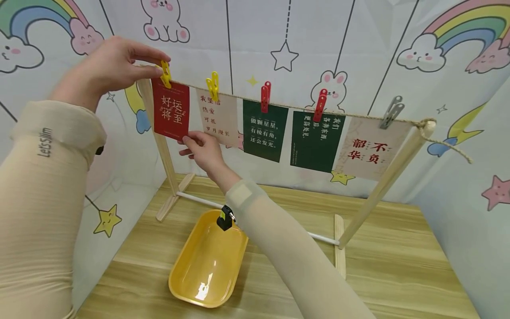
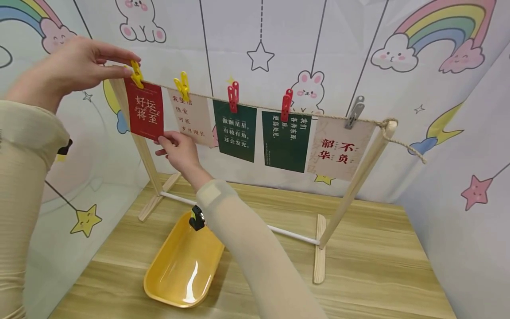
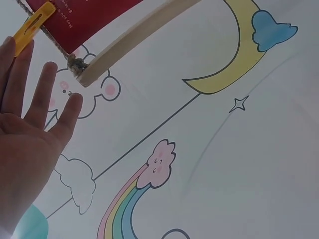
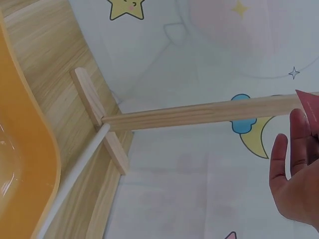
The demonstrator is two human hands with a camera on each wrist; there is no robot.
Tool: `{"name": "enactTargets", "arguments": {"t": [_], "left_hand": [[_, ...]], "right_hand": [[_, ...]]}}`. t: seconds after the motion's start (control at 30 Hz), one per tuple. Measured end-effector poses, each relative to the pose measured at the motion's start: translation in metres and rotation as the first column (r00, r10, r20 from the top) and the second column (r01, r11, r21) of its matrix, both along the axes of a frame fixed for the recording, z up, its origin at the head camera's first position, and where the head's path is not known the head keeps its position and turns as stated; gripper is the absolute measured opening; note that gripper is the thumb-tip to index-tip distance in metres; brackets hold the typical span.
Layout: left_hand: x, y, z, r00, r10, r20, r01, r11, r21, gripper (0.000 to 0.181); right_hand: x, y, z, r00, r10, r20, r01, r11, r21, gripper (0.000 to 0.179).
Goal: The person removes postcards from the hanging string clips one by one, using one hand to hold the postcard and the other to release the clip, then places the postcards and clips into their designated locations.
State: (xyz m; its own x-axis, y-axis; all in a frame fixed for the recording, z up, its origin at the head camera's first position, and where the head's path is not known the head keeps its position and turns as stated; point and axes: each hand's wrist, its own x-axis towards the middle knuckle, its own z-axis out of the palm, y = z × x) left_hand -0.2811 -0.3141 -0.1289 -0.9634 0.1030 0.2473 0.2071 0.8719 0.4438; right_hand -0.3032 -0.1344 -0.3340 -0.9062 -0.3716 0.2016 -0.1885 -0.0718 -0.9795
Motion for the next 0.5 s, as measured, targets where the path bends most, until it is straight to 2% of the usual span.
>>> {"name": "enactTargets", "arguments": {"t": [0.2, 0.5], "left_hand": [[0.0028, 0.0014, 0.0003, 0.999, 0.041, -0.002, -0.041, 0.999, 0.017, 0.048], [0.0055, 0.0045, 0.0006, 0.995, 0.092, -0.043, -0.09, 0.995, 0.042, 0.047]], "right_hand": [[0.0003, 0.0001, 0.0014, 0.997, -0.053, -0.054, 0.054, 0.998, 0.015, 0.024], [0.0012, 0.0049, -0.0024, 0.985, -0.104, -0.14, 0.111, 0.993, 0.048, 0.022]]}}
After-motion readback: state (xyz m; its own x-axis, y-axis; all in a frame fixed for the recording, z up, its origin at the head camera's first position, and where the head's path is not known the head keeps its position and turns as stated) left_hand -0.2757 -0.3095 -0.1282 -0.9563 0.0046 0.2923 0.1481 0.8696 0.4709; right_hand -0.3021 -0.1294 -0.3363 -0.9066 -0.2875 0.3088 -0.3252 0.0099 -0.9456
